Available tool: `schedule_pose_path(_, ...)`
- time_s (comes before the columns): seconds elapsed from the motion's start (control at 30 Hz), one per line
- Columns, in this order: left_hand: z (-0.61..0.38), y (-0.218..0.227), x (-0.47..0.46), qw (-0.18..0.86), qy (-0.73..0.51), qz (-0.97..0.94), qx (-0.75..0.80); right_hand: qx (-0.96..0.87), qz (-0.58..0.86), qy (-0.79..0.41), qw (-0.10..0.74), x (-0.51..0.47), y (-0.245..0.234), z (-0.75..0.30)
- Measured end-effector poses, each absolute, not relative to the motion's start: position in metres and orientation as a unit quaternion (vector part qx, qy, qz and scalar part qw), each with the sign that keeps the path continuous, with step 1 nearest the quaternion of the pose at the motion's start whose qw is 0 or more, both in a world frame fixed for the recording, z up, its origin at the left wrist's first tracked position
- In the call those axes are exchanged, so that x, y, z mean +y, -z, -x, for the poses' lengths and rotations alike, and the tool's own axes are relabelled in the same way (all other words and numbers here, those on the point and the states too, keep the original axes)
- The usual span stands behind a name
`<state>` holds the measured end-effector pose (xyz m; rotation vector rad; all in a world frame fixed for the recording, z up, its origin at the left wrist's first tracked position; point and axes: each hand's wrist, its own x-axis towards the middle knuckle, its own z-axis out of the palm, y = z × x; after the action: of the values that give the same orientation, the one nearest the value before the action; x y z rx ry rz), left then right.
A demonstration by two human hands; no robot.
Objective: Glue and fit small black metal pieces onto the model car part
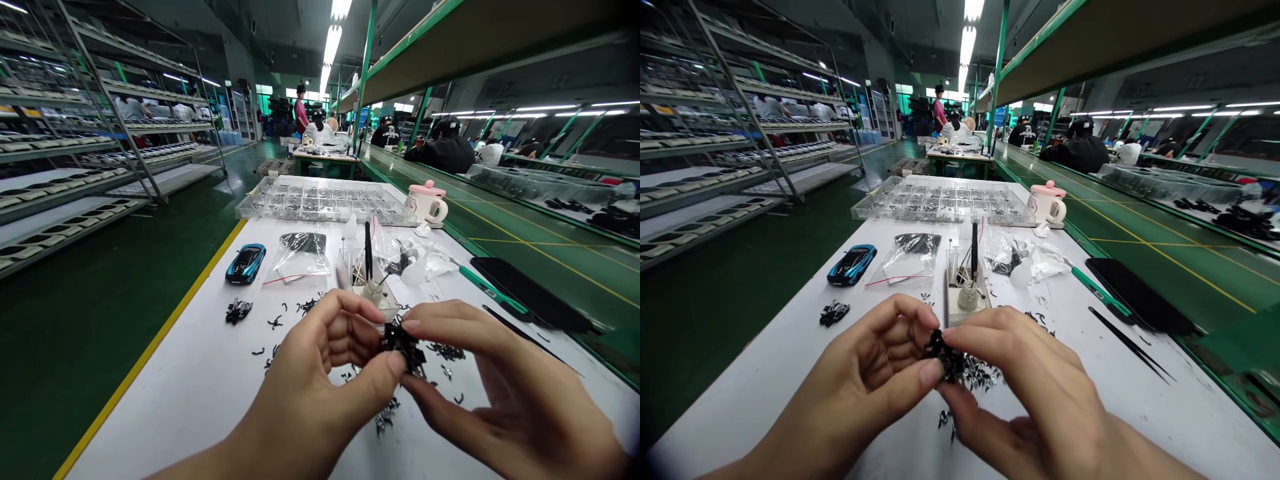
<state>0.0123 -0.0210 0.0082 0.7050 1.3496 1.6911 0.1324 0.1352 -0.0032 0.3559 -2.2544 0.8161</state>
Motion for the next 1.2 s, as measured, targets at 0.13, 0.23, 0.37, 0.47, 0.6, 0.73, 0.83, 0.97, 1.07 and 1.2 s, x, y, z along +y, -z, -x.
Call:
schedule_pose_path(0.13, -0.009, -0.005, -0.019, 0.439, -0.651, -0.279, 0.552, -0.875, -0.129, -0.308, 0.351, 0.135, 0.004, -0.129)
schedule_pose_path(0.23, -0.005, -0.004, -0.016, 0.444, -0.65, -0.255, 0.561, -0.886, -0.11, -0.317, 0.319, 0.141, 0.003, -0.131)
schedule_pose_path(0.37, -0.003, -0.006, -0.011, 0.45, -0.654, -0.231, 0.563, -0.908, -0.027, -0.281, 0.309, 0.173, -0.013, -0.141)
schedule_pose_path(0.47, -0.003, -0.007, -0.011, 0.442, -0.654, -0.223, 0.572, -0.939, 0.103, -0.215, 0.248, 0.211, -0.024, -0.148)
schedule_pose_path(0.6, -0.004, -0.006, -0.013, 0.436, -0.651, -0.222, 0.581, -0.965, 0.239, -0.097, 0.037, 0.257, -0.016, -0.152)
schedule_pose_path(0.73, -0.002, -0.007, -0.015, 0.434, -0.633, -0.234, 0.597, -0.929, 0.353, -0.024, -0.106, 0.293, 0.001, -0.154)
schedule_pose_path(0.83, -0.002, -0.009, -0.015, 0.434, -0.613, -0.237, 0.616, -0.883, 0.419, -0.012, -0.213, 0.311, 0.006, -0.152)
schedule_pose_path(0.97, -0.004, -0.012, -0.016, 0.423, -0.608, -0.249, 0.625, -0.846, 0.448, -0.03, -0.288, 0.321, 0.012, -0.149)
schedule_pose_path(1.07, -0.006, -0.016, -0.015, 0.398, -0.622, -0.25, 0.626, -0.847, 0.447, -0.051, -0.284, 0.326, 0.021, -0.149)
schedule_pose_path(1.2, -0.004, -0.017, -0.017, 0.387, -0.625, -0.257, 0.627, -0.894, 0.408, -0.077, -0.169, 0.329, 0.018, -0.158)
